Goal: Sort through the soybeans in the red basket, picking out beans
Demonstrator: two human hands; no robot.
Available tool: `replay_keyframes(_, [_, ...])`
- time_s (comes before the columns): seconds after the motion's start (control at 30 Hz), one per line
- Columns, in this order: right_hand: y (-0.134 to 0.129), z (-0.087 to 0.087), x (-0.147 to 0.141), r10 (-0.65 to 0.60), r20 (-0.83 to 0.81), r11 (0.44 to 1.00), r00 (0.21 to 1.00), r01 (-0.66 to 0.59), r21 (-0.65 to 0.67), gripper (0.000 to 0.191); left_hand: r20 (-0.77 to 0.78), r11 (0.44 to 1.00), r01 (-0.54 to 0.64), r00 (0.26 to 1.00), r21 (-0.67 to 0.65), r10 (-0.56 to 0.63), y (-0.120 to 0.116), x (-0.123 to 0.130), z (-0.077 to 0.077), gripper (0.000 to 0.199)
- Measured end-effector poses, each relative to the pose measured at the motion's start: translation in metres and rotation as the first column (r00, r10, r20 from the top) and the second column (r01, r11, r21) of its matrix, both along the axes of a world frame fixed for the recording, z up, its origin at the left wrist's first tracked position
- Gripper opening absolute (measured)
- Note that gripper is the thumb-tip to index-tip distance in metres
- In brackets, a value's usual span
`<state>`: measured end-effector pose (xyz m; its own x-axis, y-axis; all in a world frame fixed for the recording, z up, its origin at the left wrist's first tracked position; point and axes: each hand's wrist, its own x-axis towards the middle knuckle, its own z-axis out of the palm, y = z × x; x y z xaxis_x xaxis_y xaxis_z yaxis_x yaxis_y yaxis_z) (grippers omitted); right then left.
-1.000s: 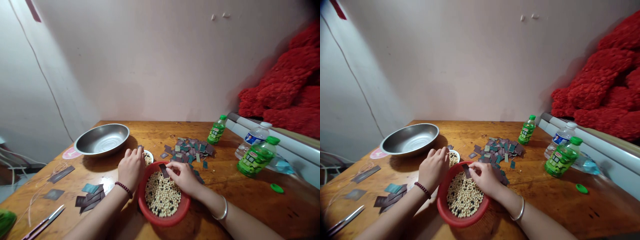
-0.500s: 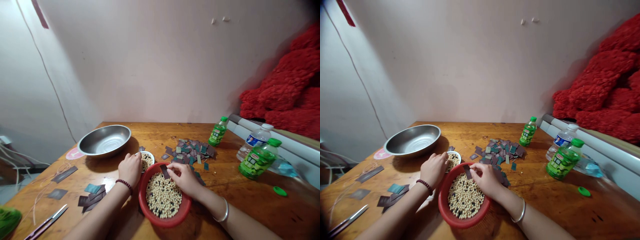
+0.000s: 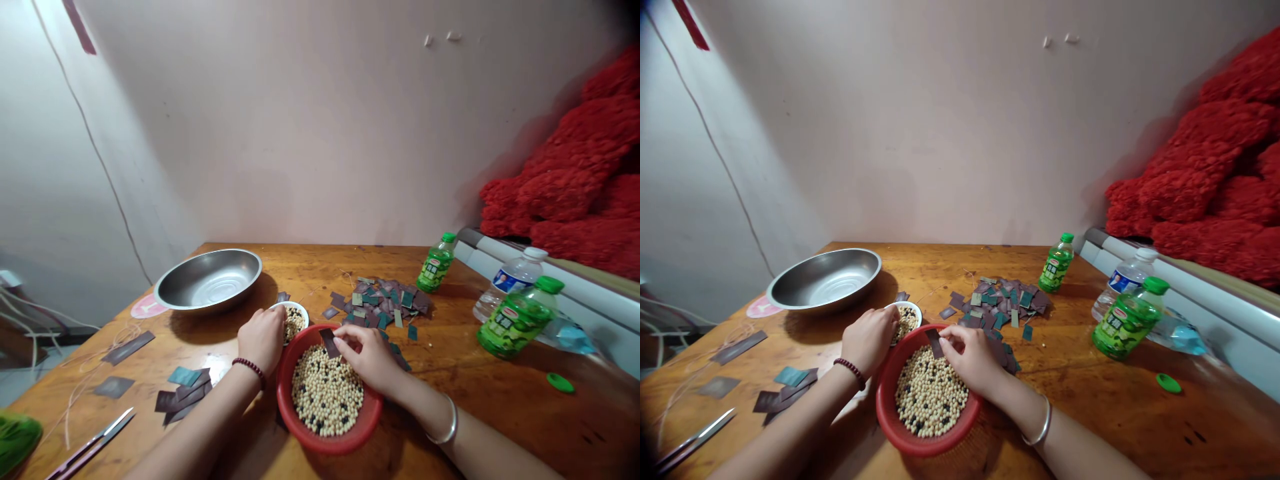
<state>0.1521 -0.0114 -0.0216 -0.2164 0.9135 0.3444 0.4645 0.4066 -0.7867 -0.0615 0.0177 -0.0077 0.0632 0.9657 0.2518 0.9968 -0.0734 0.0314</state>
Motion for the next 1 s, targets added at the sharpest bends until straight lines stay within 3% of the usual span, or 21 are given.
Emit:
replay_keyframes(0.67, [0.0007,-0.0009,0.0005,0.002,0.000,1.000,1.000,-0.002,0.004,0.017,-0.054,0.999,-0.029,0.998,0.020,0.030,0.0007,-0.0020,-0.0001,0.022])
replay_keyframes(1.0, [-0.0003,0.0013,0.0000,0.002,0.002,1.000,1.000,-0.002,-0.006,0.017,-0.040,0.999,0.017,0.999,0.049,-0.015,0.0002,-0.0020,-0.0030,0.023])
